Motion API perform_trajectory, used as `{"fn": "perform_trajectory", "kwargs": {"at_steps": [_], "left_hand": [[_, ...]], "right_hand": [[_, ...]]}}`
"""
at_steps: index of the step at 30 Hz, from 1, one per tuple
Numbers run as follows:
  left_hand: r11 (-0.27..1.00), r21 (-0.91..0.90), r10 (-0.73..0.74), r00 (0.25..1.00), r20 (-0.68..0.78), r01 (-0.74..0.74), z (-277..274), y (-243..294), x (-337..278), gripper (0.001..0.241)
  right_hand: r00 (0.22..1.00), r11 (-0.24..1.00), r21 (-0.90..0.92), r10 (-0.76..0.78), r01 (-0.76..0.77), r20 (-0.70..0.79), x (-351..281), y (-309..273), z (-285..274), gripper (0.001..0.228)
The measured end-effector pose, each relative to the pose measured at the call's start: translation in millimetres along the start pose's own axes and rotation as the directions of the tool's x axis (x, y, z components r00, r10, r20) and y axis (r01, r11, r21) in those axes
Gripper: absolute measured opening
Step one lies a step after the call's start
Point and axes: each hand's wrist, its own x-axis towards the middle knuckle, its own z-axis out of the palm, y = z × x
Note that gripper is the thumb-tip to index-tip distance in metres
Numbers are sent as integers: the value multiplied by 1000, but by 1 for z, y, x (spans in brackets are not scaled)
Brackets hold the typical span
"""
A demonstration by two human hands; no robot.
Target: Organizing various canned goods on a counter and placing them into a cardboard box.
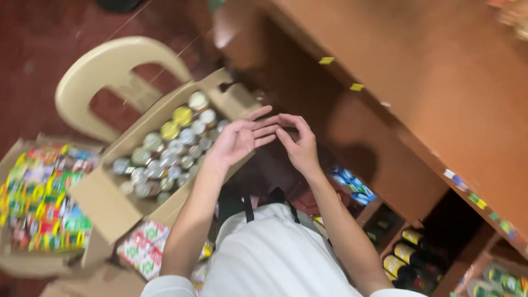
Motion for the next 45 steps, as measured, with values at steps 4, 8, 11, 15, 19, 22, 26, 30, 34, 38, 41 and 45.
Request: {"fn": "perform_trajectory", "kwargs": {"at_steps": [4, 8, 11, 15, 19, 22, 26, 30, 34, 38, 41, 45], "left_hand": [[994, 70, -98, 982, 158, 88, 68, -31, 41, 67], [978, 164, -180, 926, 333, 131, 122, -62, 82, 68], [953, 264, -249, 886, 392, 151, 151, -86, 118, 66], [861, 497, -298, 901, 315, 111, 174, -122, 168, 56], [770, 638, -276, 910, 309, 17, 197, -148, 215, 48], [721, 684, -231, 892, 388, -111, 211, -163, 248, 43], [647, 707, -156, 858, 490, -286, 226, -174, 300, 40], [633, 713, -150, 855, 496, -302, 246, -179, 344, 41], [623, 695, -119, 834, 538, -360, 282, -184, 407, 42], [587, 617, 65, 790, 609, -524, 320, -195, 453, 47], [518, 583, 203, 752, 627, -626, 340, -194, 471, 49], [194, 609, 407, 628, 663, -769, 378, -172, 468, 48]], "right_hand": [[990, 998, -9, -65, 65, -129, -27, -38, -77, 29], [967, 991, -30, -132, 129, -217, -51, -75, -141, 28], [944, 984, -88, -175, 156, -280, -63, -82, -186, 26], [931, 973, -209, -160, 94, -327, -65, -92, -233, 24], [919, 934, -354, -173, 39, -355, -60, -114, -271, 24], [901, 866, -498, -252, 47, -352, -49, -128, -296, 24], [888, 866, -498, -257, 37, -380, -25, -139, -333, 24], [886, 838, -543, -285, 45, -366, 5, -146, -371, 24], [871, 786, -618, -323, 29, -370, 49, -151, -416, 26], [793, 732, -665, -490, 148, -363, 92, -156, -458, 28], [698, 673, -717, -603, 183, -387, 116, -167, -474, 22], [573, 784, -576, -587, 229, -572, 150, -153, -509, 17]]}}
